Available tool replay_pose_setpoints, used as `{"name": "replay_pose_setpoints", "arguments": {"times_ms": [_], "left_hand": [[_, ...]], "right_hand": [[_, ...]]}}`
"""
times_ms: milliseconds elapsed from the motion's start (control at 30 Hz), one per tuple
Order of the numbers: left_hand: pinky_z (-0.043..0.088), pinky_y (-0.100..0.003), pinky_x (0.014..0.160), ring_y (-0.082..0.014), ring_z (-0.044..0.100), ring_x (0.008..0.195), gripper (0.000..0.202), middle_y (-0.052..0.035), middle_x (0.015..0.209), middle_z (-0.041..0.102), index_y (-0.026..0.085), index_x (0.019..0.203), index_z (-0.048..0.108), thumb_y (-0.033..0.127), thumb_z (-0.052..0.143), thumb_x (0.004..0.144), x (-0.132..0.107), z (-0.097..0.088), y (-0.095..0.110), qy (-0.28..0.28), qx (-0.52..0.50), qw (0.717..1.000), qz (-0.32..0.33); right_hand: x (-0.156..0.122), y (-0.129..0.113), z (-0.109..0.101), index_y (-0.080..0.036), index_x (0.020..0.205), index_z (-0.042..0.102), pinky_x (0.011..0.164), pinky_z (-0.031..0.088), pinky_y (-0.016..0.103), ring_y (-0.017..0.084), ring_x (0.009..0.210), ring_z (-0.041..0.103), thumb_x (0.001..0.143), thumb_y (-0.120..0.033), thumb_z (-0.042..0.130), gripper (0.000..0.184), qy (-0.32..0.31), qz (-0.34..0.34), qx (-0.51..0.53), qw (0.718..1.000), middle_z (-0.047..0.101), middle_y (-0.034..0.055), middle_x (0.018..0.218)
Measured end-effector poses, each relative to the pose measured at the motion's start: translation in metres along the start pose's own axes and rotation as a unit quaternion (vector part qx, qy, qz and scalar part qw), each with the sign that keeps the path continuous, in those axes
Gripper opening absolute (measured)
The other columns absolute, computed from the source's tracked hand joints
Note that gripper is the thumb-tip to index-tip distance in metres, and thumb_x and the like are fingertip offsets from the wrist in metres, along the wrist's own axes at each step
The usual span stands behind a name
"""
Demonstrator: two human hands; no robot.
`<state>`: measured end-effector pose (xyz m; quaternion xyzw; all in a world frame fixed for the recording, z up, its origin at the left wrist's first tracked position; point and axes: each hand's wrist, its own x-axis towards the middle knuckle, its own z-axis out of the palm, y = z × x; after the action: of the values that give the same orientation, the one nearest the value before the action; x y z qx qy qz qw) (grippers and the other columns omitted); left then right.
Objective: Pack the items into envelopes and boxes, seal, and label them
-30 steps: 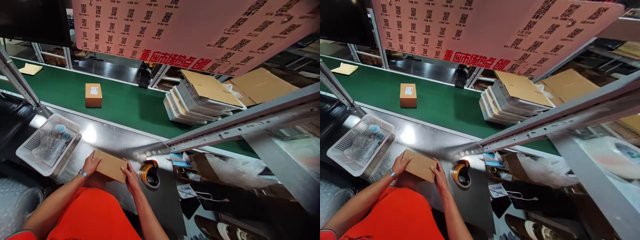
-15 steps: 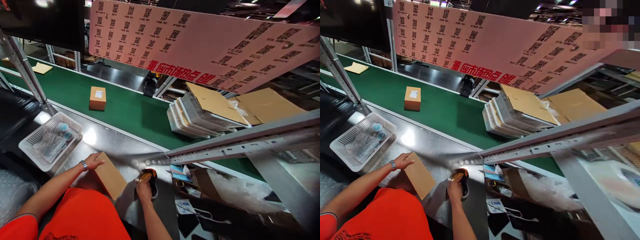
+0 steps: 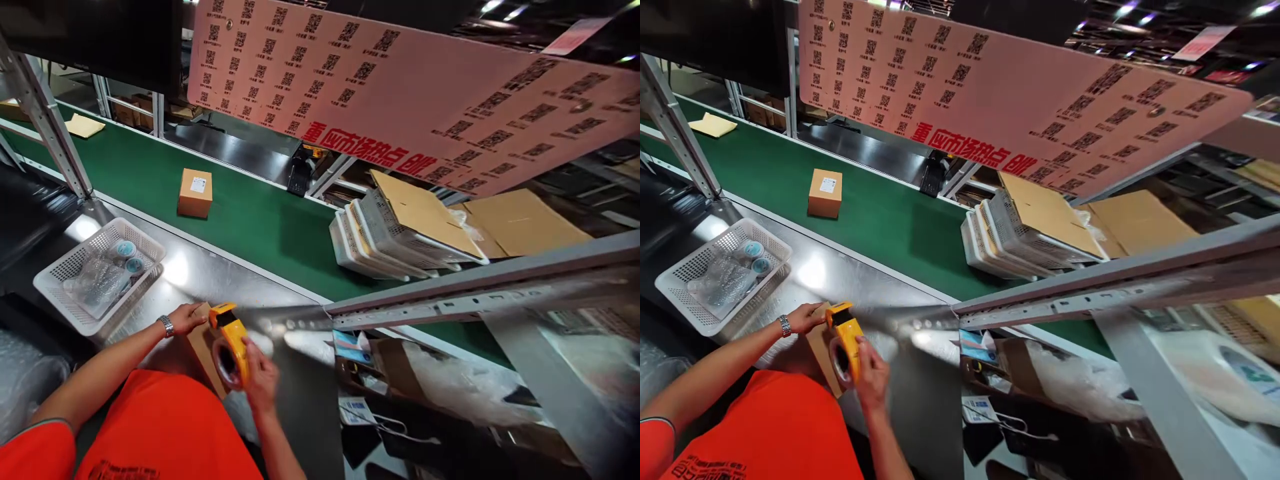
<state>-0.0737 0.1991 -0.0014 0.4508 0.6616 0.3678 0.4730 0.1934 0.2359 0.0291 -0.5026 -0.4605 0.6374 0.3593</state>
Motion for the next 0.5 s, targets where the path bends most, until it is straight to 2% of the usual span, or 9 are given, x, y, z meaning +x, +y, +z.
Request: {"name": "replay_pose_setpoints", "arguments": {"times_ms": [100,200,333,400,500], "left_hand": [[0.056,-0.036,0.083,-0.0271,0.070,0.083,0.053,-0.0073,0.092,0.081,0.015,0.120,0.080,0.055,0.061,0.090,0.000,0.000,-0.003,-0.001,0.011,1.000,0.009],[0.056,-0.038,0.081,-0.0281,0.070,0.081,0.052,-0.0090,0.090,0.081,0.014,0.117,0.081,0.053,0.059,0.092,0.002,0.001,-0.004,0.007,0.008,1.000,0.009],[0.058,-0.040,0.088,-0.0303,0.074,0.091,0.045,-0.0112,0.099,0.084,0.017,0.109,0.082,0.051,0.058,0.093,0.003,0.000,-0.002,0.028,0.002,1.000,0.012],[0.057,-0.044,0.100,-0.0329,0.074,0.102,0.041,-0.0130,0.106,0.084,0.017,0.108,0.082,0.048,0.060,0.093,0.000,-0.001,0.003,0.067,0.007,0.998,0.006],[0.044,-0.049,0.121,-0.0368,0.065,0.131,0.047,-0.0185,0.132,0.077,0.014,0.125,0.076,0.046,0.061,0.094,-0.009,0.001,0.017,0.161,0.020,0.987,0.001]], "right_hand": [[0.003,0.018,0.007,-0.020,0.118,0.077,0.040,0.047,0.031,0.017,0.037,0.053,0.083,-0.081,0.073,0.071,-0.023,0.004,-0.020,1.000,0.058,-0.0039,0.051],[0.008,0.024,-0.003,-0.022,0.123,0.075,0.043,0.049,0.033,0.018,0.038,0.054,0.088,-0.080,0.067,0.068,-0.025,0.013,-0.013,1.000,0.057,-0.0044,0.054],[0.005,0.026,-0.010,-0.025,0.120,0.076,0.043,0.047,0.035,0.019,0.039,0.054,0.086,-0.082,0.068,0.066,-0.013,0.008,-0.012,1.000,0.057,-0.0039,0.054],[0.001,0.027,-0.010,-0.027,0.117,0.076,0.042,0.046,0.036,0.021,0.039,0.056,0.083,-0.084,0.070,0.067,-0.010,0.008,-0.008,1.000,0.058,-0.0034,0.054],[-0.003,0.031,-0.009,-0.028,0.115,0.077,0.042,0.047,0.036,0.022,0.040,0.058,0.081,-0.086,0.069,0.068,-0.013,0.000,-0.018,1.000,0.059,-0.0036,0.052]]}}
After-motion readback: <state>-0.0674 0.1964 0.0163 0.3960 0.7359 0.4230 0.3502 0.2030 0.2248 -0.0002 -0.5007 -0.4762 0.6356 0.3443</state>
